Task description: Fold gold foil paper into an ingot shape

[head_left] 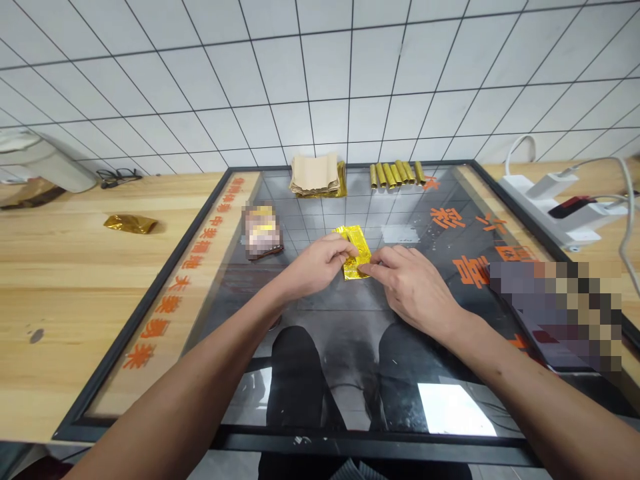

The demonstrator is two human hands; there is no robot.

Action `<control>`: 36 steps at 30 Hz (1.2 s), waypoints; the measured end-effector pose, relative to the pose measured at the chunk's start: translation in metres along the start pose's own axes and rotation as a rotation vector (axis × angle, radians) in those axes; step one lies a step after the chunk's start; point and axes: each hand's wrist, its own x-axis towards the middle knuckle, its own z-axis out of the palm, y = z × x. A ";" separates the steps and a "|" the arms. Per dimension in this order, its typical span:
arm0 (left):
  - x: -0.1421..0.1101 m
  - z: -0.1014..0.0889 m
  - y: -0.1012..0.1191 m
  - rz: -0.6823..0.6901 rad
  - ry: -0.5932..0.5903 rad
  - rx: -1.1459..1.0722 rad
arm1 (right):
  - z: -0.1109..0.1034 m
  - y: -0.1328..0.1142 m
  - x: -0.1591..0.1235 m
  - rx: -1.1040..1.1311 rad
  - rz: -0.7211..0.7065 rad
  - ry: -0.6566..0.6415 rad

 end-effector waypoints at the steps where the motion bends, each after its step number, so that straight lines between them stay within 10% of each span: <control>1: -0.001 -0.001 0.001 -0.004 0.003 0.003 | 0.000 0.000 0.000 0.001 -0.003 -0.003; 36: -0.014 0.011 0.021 -0.111 0.146 0.122 | 0.003 0.010 0.001 0.233 0.046 0.068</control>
